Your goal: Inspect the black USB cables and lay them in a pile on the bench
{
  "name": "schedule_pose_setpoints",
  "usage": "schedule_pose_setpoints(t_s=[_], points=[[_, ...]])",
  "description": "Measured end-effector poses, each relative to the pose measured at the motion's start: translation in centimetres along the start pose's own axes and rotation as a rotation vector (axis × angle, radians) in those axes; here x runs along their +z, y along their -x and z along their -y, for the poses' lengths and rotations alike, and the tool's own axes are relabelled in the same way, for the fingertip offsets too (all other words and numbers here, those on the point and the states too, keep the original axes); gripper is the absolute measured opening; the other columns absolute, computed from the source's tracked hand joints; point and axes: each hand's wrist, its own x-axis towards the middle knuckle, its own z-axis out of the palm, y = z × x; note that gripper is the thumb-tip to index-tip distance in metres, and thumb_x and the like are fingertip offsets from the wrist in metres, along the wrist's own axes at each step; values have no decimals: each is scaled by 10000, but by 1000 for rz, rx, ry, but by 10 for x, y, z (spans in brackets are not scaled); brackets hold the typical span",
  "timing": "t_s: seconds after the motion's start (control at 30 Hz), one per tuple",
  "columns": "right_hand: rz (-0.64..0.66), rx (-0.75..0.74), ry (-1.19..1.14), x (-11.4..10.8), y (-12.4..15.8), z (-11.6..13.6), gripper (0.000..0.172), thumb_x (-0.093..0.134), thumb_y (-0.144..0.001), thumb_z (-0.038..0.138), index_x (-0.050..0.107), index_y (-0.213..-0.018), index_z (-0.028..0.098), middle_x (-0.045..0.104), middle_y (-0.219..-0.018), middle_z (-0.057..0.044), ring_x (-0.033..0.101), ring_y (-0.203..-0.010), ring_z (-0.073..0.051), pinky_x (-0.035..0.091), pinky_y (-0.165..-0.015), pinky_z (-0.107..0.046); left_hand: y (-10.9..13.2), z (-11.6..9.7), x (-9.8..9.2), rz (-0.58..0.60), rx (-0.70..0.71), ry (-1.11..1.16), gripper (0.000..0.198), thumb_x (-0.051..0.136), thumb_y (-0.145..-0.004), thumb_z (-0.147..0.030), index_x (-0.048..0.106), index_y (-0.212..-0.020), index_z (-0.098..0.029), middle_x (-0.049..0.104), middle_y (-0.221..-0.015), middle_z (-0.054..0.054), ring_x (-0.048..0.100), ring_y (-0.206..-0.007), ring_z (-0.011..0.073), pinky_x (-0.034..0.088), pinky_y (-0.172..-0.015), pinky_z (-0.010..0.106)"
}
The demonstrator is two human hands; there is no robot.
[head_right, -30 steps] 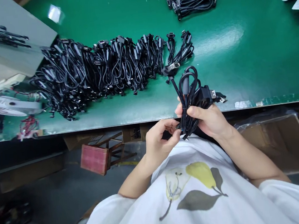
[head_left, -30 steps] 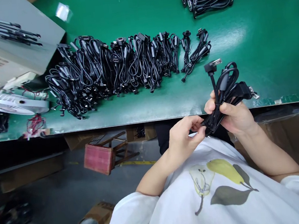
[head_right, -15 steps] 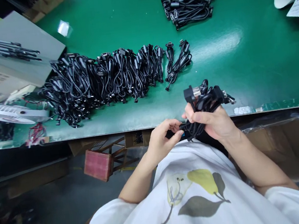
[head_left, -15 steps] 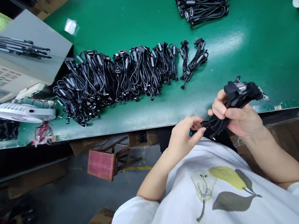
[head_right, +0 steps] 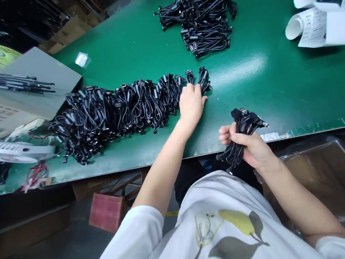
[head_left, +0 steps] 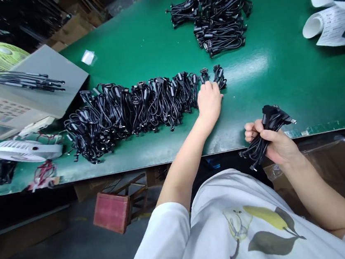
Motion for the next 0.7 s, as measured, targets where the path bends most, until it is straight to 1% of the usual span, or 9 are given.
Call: schedule_pose_setpoints(t_s=[0.07,0.13,0.2,0.27,0.33,0.43,0.53,0.6,0.7], points=[[19,3,5,-4,3,0,203,874,-680,290,687,-724,223,646,-760,19,613,-716,-115,565,-806,-257,-3,8,3,-15,-22,92,207,666,-875,-161,605,-1063,-99,590,-1108,182,560,-1054,318,452,-908,420],[36,-1,30,-7,5,0,184,848,-723,286,676,-727,220,580,-623,43,549,-580,-91,566,-741,-245,1,15,-1,-42,-25,278,144,660,-871,-162,606,-1003,-139,599,-1018,113,571,-974,254,454,-877,373],[28,0,53,-9,5,-1,161,823,-760,269,674,-729,215,551,-577,52,507,-530,-79,550,-678,-221,11,18,-9,-66,-23,514,118,656,-862,-166,602,-966,-166,585,-940,54,558,-905,196,449,-848,321],[-10,-4,60,-9,3,-2,131,815,-772,252,692,-745,212,627,-661,35,550,-580,-80,551,-695,-217,27,15,-20,-57,-44,791,100,613,-885,-188,595,-983,-181,575,-923,27,544,-869,155,444,-830,282],[-70,-23,85,-8,1,-4,95,817,-771,246,733,-804,217,727,-879,-1,632,-711,-99,558,-743,-222,46,7,-31,-3,-113,1089,97,573,-915,-232,579,-1001,-188,570,-916,12,537,-839,126,446,-799,245],[-138,-91,180,1,-1,-8,200,823,-765,256,776,-959,238,733,-1155,-38,689,-994,-175,563,-858,-260,76,-6,-45,108,-273,1452,180,652,-879,-319,552,-943,-185,554,-865,-10,533,-765,97,455,-715,203],[-129,-120,248,14,4,-18,273,855,-728,269,790,-993,264,752,-1130,-24,690,-1076,-224,536,-989,-341,104,-15,-55,182,-380,1656,338,795,-761,-373,551,-890,-178,566,-817,-21,544,-693,85,472,-659,196],[-93,-75,285,21,10,-27,265,870,-712,288,799,-966,271,772,-1054,-20,716,-1013,-241,539,-998,-395,119,-16,-60,226,-414,1720,366,835,-724,-362,561,-873,-172,593,-794,-18,564,-668,87,485,-652,204],[-48,5,333,28,20,-38,259,870,-718,325,803,-961,264,780,-1005,-32,728,-975,-258,557,-972,-430,136,-15,-65,252,-456,1775,328,827,-745,-342,578,-862,-164,622,-786,-11,590,-653,89,497,-652,213]])
